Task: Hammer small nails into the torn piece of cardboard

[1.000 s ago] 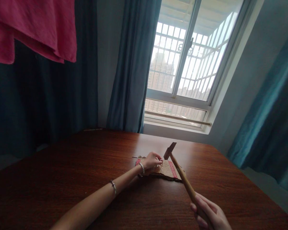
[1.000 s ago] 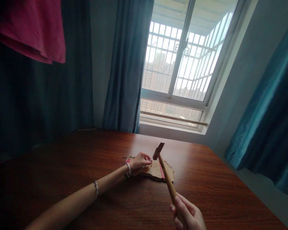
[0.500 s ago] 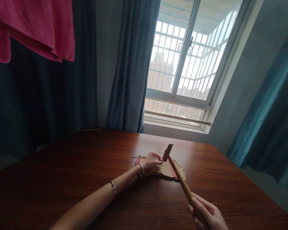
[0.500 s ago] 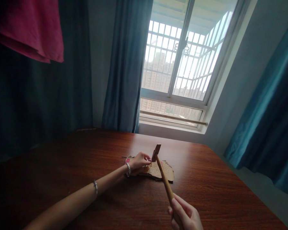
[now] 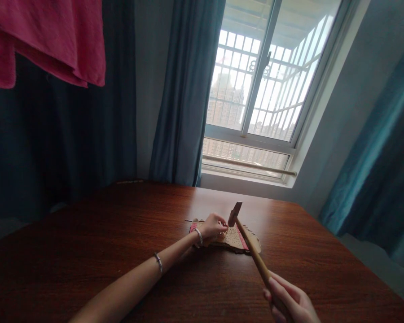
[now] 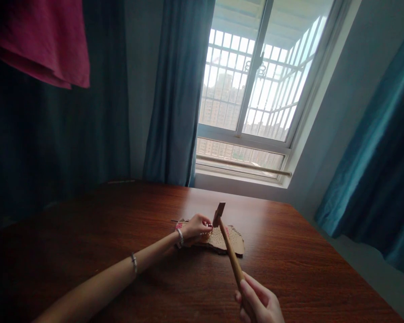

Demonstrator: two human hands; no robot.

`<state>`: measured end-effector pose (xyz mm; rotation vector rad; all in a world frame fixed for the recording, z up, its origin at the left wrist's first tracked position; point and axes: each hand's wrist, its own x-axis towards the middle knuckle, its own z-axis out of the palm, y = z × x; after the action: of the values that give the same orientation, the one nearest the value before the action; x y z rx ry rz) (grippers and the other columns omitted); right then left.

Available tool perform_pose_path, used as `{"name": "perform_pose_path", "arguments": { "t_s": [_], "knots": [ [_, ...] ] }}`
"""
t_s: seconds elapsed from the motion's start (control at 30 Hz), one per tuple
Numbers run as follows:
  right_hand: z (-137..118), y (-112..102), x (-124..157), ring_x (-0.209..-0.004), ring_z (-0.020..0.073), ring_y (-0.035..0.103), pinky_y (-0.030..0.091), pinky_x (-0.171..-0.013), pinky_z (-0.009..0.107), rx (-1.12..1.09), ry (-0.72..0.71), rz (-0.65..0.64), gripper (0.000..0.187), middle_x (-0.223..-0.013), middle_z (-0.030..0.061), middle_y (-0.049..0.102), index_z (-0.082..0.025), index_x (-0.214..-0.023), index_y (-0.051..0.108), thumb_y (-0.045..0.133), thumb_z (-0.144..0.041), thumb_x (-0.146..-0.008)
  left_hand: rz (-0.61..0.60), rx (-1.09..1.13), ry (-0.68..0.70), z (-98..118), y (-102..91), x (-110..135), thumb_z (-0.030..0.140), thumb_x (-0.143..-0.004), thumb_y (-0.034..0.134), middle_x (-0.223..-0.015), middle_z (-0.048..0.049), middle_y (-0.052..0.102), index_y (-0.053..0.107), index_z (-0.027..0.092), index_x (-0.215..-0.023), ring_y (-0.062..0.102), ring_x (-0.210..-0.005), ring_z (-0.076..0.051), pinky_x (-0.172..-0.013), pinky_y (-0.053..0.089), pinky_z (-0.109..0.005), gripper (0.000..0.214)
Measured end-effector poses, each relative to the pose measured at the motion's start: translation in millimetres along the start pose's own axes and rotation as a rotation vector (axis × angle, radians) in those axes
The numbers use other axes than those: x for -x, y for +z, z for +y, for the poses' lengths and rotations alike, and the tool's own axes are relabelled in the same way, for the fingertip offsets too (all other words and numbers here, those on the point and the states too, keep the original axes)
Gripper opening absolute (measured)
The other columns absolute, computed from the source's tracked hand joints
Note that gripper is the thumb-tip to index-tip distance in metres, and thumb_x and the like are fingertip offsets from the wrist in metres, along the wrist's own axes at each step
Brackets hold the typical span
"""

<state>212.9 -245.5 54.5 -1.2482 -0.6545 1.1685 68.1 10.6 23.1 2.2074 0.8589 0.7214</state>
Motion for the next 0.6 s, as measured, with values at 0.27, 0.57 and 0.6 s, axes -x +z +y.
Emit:
{"name": "perform_pose_path", "arguments": {
  "t_s": [0.27,0.57,0.6],
  "knots": [
    [-4.7,1.3,3.2,-0.032,0.0009,0.035,0.021,-0.029,0.012,0.02,-0.013,-0.006,0.052,-0.054,-0.0015,0.053,-0.013,-0.095,0.063,0.072,-0.046,-0.056,0.0,0.021,-0.009,1.2,0.3,1.0,0.032,-0.063,0.057,-0.064,-0.0051,0.065,0.071,0.007,-0.077,0.052,-0.058,-0.012,-0.049,0.031,-0.019,0.032],
    [-4.2,-0.8,3.7,-0.033,0.0009,0.037,0.021,-0.03,0.011,0.021,0.011,0.028,0.056,-0.054,-0.0005,0.054,-0.011,-0.095,0.063,0.074,-0.047,-0.053,0.009,0.025,0.001,1.2,0.1,0.9,0.031,-0.063,0.057,-0.062,-0.0049,0.064,0.071,0.007,-0.077,0.051,-0.057,-0.012,-0.048,0.03,-0.019,0.031],
    [-4.6,-0.8,3.7,-0.033,0.0011,0.037,0.022,-0.03,0.012,0.026,0.01,0.032,0.055,-0.054,-0.0006,0.054,-0.011,-0.094,0.063,0.074,-0.047,-0.053,0.011,0.02,-0.001,0.5,0.4,0.6,0.031,-0.063,0.057,-0.062,-0.0048,0.064,0.071,0.007,-0.077,0.051,-0.057,-0.012,-0.048,0.03,-0.019,0.031]
  ]
}}
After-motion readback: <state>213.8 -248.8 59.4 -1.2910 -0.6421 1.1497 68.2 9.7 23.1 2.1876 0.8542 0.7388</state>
